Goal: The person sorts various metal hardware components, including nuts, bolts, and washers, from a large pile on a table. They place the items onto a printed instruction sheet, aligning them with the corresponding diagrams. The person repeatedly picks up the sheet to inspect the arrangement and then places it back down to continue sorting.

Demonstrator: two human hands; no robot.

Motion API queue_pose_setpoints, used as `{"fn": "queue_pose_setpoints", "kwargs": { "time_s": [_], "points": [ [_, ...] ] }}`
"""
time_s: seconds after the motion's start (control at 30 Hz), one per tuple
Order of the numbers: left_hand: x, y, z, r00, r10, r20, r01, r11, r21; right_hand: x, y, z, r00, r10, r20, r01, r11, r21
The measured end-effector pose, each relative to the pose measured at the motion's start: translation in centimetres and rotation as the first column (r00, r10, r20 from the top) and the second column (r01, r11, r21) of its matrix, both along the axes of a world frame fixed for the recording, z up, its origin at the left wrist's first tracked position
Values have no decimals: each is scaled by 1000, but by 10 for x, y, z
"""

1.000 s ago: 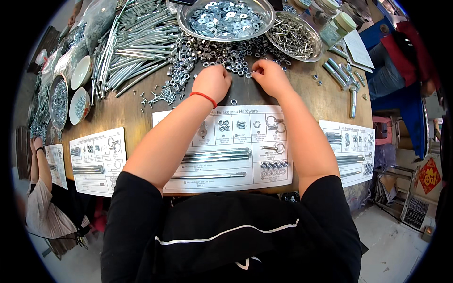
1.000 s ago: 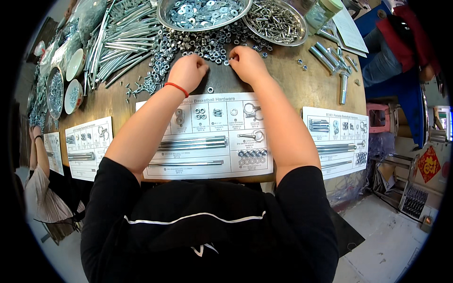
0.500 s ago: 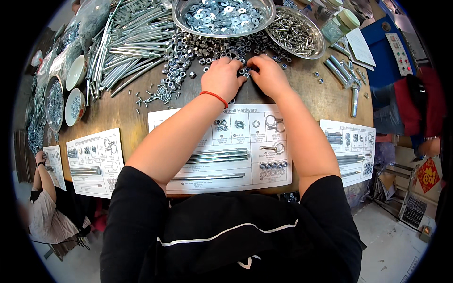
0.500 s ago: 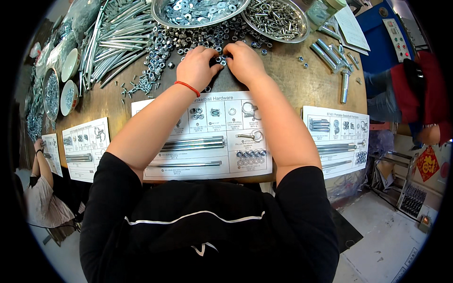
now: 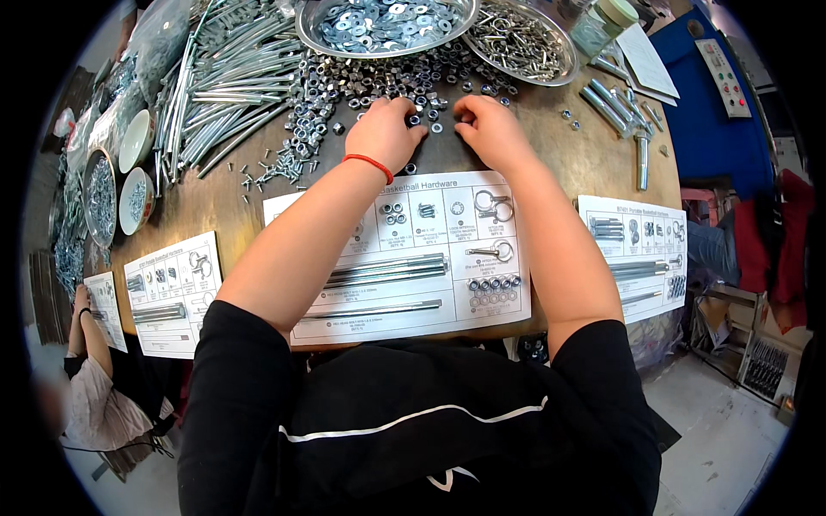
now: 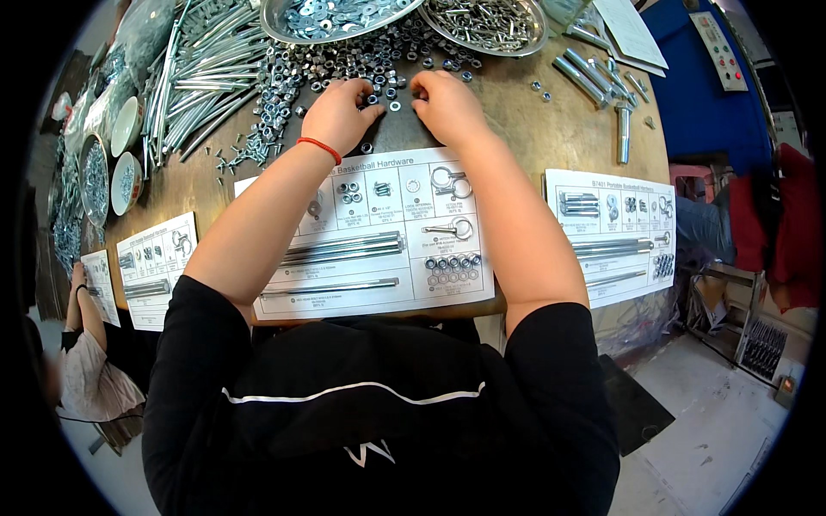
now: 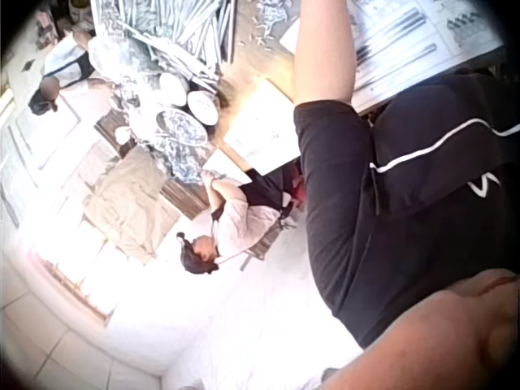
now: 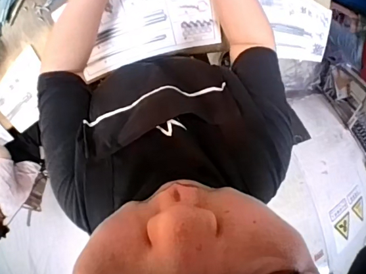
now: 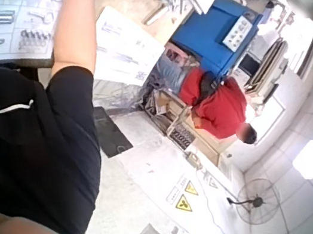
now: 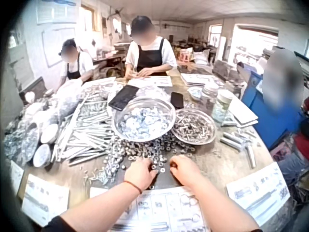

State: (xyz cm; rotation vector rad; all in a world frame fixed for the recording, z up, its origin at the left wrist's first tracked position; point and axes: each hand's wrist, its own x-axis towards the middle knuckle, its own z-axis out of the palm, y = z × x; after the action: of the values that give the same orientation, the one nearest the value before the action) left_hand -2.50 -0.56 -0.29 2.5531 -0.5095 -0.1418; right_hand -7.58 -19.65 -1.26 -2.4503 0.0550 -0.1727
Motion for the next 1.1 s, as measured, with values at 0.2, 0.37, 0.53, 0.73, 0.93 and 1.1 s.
{"fn": "queue_pose_setpoints", "kwargs": {
  "time_s": [0.2, 0.37, 0.53, 0.73, 0.93, 1.1],
  "points": [
    [-1, 5, 1, 995, -98, 37, 96, 995, 35, 20, 25, -8, 994, 96, 51, -86, 982, -166],
    [-20, 18, 18, 991, -111, 79, 118, 988, -101, 11, 17, 2, 999, 32, 24, -26, 977, -211],
    [-126, 35, 43, 922, -384, 59, 384, 881, -276, -113, 9, 48, 985, -24, 173, 15, 998, 54],
    [-207, 31, 15, 751, -635, 183, 659, 739, -142, -256, 21, 39, 997, 68, -23, -68, 998, 16],
    [-221, 16, 12, 841, -527, 124, 542, 817, -196, -270, 32, 29, 995, -89, -51, 93, 993, 76],
    [-214, 13, 1, 850, -510, 134, 526, 838, -148, -253, 20, 21, 996, 16, -84, -5, 992, 123]
  ]
}}
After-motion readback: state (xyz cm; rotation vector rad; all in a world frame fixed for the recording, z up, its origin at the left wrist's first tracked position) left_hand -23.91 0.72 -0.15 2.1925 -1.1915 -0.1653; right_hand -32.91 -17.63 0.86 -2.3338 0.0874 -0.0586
